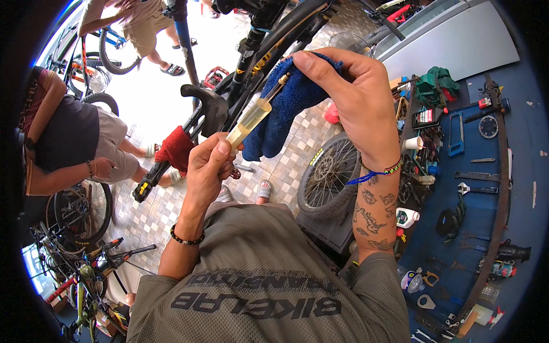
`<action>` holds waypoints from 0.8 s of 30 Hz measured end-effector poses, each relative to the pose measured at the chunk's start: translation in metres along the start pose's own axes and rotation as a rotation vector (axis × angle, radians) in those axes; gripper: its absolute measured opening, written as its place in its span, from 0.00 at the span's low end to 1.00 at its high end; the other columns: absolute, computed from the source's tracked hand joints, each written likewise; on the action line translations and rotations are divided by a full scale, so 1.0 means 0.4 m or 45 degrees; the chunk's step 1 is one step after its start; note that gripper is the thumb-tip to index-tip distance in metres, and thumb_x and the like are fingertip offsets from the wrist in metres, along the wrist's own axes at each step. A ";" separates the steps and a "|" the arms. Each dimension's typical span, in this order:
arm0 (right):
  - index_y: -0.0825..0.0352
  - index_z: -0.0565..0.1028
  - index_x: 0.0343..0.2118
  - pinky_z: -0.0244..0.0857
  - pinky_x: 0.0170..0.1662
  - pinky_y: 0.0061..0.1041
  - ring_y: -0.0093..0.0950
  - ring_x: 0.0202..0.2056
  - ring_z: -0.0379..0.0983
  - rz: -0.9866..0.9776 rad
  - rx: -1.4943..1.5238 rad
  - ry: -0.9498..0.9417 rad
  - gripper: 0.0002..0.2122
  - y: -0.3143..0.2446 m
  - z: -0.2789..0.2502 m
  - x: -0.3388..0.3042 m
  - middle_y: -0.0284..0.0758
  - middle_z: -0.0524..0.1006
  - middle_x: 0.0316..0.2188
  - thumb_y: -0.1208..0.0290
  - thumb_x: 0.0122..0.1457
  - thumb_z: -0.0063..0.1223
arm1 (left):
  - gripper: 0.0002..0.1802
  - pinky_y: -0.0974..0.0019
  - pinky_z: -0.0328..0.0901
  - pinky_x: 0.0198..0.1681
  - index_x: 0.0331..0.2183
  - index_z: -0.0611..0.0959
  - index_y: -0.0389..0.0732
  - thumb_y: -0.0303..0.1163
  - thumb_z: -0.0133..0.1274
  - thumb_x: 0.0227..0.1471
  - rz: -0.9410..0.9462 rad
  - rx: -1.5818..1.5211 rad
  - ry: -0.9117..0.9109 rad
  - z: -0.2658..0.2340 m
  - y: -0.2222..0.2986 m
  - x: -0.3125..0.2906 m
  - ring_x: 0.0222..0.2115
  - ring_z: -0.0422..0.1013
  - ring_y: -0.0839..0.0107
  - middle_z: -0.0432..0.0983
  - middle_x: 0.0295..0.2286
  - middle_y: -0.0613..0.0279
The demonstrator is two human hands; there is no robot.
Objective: The person uses a syringe to apply lubricant to bicycle brake or derailleur cables, then wipes the area with a red cloth. The person repeats the lubrication and wiping steps on the same cable section multiple times.
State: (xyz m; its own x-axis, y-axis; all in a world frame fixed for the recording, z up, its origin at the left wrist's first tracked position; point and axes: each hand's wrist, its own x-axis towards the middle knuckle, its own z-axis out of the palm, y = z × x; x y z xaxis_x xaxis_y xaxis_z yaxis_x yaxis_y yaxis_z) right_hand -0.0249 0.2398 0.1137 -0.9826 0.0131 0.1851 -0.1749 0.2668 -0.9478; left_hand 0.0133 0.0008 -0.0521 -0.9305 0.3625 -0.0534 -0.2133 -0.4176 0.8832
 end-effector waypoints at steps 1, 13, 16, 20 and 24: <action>0.73 0.86 0.42 0.73 0.42 0.16 0.16 0.35 0.81 -0.004 -0.003 0.001 0.13 0.000 0.000 -0.001 0.34 0.87 0.34 0.65 0.66 0.66 | 0.25 0.77 0.45 0.22 0.41 0.86 0.34 0.50 0.57 0.68 0.003 0.003 0.001 0.000 0.000 0.000 0.19 0.52 0.89 0.65 0.22 0.79; 0.73 0.86 0.42 0.73 0.42 0.16 0.17 0.35 0.82 -0.004 0.001 -0.006 0.13 -0.005 0.004 0.002 0.34 0.87 0.33 0.66 0.66 0.65 | 0.25 0.76 0.44 0.22 0.41 0.86 0.34 0.51 0.57 0.68 -0.010 0.004 0.020 0.003 0.004 -0.001 0.19 0.51 0.89 0.64 0.22 0.79; 0.73 0.86 0.42 0.73 0.42 0.16 0.17 0.35 0.81 -0.023 -0.008 0.009 0.13 -0.002 0.005 0.002 0.33 0.87 0.33 0.66 0.66 0.66 | 0.25 0.76 0.44 0.22 0.41 0.86 0.34 0.51 0.56 0.68 -0.005 -0.007 0.001 0.002 0.005 0.000 0.19 0.51 0.89 0.64 0.22 0.79; 0.73 0.86 0.42 0.73 0.42 0.16 0.17 0.35 0.81 -0.011 -0.010 0.006 0.13 -0.003 0.006 0.006 0.33 0.87 0.33 0.66 0.66 0.65 | 0.25 0.76 0.44 0.22 0.41 0.86 0.34 0.51 0.56 0.69 -0.004 -0.010 0.002 0.002 0.009 0.003 0.19 0.51 0.89 0.64 0.22 0.79; 0.73 0.86 0.42 0.73 0.42 0.16 0.16 0.35 0.81 -0.003 -0.007 0.007 0.13 -0.002 0.005 0.006 0.33 0.87 0.33 0.66 0.67 0.65 | 0.25 0.76 0.44 0.21 0.41 0.86 0.34 0.51 0.56 0.69 -0.013 0.000 0.000 0.002 0.009 0.004 0.19 0.51 0.89 0.64 0.22 0.79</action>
State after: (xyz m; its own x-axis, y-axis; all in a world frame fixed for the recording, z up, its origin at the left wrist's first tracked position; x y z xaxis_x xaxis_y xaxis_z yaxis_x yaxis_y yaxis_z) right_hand -0.0271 0.2378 0.1144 -0.9818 0.0178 0.1889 -0.1770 0.2724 -0.9458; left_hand 0.0112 0.0006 -0.0486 -0.9283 0.3667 -0.0621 -0.2226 -0.4140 0.8826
